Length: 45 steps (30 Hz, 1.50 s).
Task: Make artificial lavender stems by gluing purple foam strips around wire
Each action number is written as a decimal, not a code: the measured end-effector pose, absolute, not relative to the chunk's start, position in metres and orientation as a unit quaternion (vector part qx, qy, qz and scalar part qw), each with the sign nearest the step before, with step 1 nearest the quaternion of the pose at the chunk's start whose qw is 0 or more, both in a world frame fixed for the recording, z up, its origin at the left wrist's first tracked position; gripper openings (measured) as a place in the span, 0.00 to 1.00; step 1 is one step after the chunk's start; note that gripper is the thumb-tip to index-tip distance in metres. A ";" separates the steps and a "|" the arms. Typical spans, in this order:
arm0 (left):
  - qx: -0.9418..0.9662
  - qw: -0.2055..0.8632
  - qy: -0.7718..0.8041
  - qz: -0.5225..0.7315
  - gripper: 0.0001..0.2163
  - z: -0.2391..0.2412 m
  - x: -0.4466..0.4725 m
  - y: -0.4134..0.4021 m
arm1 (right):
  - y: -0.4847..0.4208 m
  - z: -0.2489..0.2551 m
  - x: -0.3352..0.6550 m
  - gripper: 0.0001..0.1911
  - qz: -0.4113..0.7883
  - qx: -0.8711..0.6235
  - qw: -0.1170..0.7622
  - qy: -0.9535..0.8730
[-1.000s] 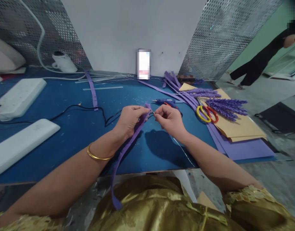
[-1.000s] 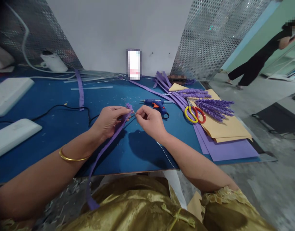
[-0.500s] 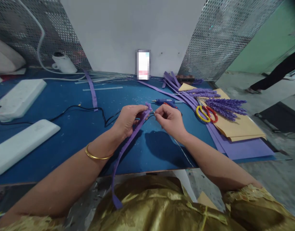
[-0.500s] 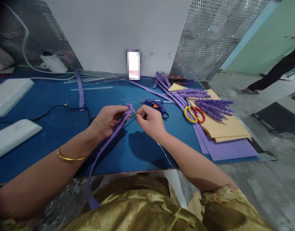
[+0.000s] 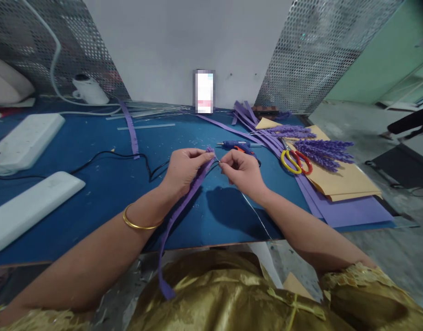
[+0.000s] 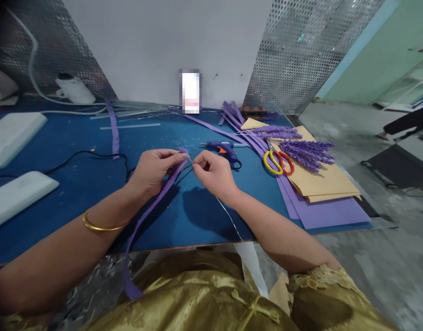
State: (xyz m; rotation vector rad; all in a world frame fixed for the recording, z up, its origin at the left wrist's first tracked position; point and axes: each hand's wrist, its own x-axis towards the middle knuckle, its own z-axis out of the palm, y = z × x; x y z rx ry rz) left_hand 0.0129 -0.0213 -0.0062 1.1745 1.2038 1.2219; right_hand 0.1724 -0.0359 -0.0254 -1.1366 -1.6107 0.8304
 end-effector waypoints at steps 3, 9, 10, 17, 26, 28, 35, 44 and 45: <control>0.501 0.494 0.497 0.508 0.10 -0.008 0.012 -0.020 | -0.035 -0.024 0.172 0.03 0.387 -0.465 0.476 -0.638; 0.540 0.470 0.491 0.496 0.09 -0.009 0.012 -0.021 | -0.031 -0.018 0.172 0.07 0.499 -0.441 0.476 -0.575; 0.552 0.458 0.491 0.494 0.09 -0.009 0.012 -0.022 | -0.031 -0.017 0.172 0.08 0.512 -0.434 0.481 -0.564; 0.622 0.387 0.494 0.467 0.10 -0.009 0.011 -0.024 | -0.029 -0.015 0.174 0.08 0.548 -0.429 0.490 -0.525; 0.588 0.474 0.461 0.466 0.09 -0.014 0.010 -0.020 | -0.024 -0.017 0.178 0.09 0.590 -0.432 0.492 -0.473; 0.583 0.482 0.459 0.466 0.09 -0.012 0.011 -0.021 | -0.023 -0.017 0.178 0.09 0.598 -0.432 0.495 -0.459; 0.484 0.533 0.493 0.488 0.09 -0.008 0.015 -0.022 | -0.024 -0.014 0.177 0.08 0.583 -0.432 0.518 -0.454; 0.572 0.386 0.506 0.517 0.10 -0.010 0.013 -0.022 | -0.026 -0.014 0.176 0.07 0.574 -0.434 0.517 -0.464; 0.583 0.358 0.510 0.521 0.11 -0.010 0.013 -0.022 | -0.026 -0.014 0.176 0.07 0.572 -0.434 0.517 -0.465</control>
